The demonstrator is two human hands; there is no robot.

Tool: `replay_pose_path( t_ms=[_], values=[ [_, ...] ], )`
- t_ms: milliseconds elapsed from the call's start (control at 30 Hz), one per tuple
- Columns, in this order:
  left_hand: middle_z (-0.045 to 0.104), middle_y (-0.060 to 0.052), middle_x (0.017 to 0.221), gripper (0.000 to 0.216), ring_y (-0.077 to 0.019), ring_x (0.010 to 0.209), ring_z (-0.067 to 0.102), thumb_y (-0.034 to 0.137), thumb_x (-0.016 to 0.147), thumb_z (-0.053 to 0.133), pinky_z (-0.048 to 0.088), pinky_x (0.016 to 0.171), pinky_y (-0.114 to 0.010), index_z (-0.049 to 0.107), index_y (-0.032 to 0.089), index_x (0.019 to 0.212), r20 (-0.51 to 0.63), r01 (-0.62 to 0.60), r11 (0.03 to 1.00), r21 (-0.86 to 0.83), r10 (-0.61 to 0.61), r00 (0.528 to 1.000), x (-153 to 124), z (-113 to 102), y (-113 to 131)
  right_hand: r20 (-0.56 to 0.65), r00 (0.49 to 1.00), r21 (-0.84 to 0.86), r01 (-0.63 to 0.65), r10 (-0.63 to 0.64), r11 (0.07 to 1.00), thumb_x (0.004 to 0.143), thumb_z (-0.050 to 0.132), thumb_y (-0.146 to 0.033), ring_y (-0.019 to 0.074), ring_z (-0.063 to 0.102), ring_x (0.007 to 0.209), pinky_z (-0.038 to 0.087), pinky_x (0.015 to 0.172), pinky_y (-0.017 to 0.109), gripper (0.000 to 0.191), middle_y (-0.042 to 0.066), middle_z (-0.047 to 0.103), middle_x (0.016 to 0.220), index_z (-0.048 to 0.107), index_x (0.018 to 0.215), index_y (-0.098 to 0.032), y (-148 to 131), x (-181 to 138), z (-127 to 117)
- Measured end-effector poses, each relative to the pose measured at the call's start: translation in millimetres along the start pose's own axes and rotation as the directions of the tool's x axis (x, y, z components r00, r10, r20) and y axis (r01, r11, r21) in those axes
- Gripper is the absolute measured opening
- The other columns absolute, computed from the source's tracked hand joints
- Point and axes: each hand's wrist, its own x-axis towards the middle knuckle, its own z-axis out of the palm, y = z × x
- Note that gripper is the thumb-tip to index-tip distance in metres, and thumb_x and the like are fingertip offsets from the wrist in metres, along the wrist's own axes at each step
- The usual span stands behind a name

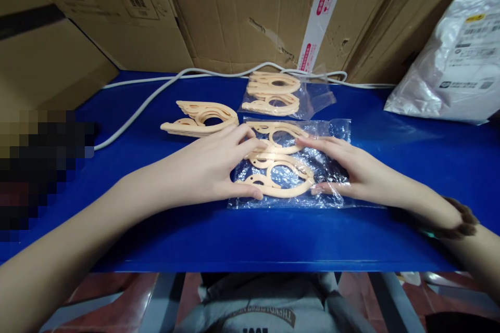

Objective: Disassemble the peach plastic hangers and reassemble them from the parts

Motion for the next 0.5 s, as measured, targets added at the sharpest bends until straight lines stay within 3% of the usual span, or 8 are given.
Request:
replay_pose_path(
  t_ms=[500],
  values=[
    [0.053,-0.011,0.128,0.073,-0.0306,0.116,0.053,0.073,0.084,0.060,0.046,0.097,-0.043,0.054,0.021,0.135,0.021,-0.005,1.000,0.000,0.005,1.000,0.7,-2.3,-0.6,-0.015,1.000,0.015,-0.009,0.009,1.000,0.089,0.068,-0.056,0.0281,0.050,0.137,0.043,0.112,0.046,0.077,0.003,0.049,0.154,0.035,0.156,-0.036,2.7,0.9,2.6]
  ],
)
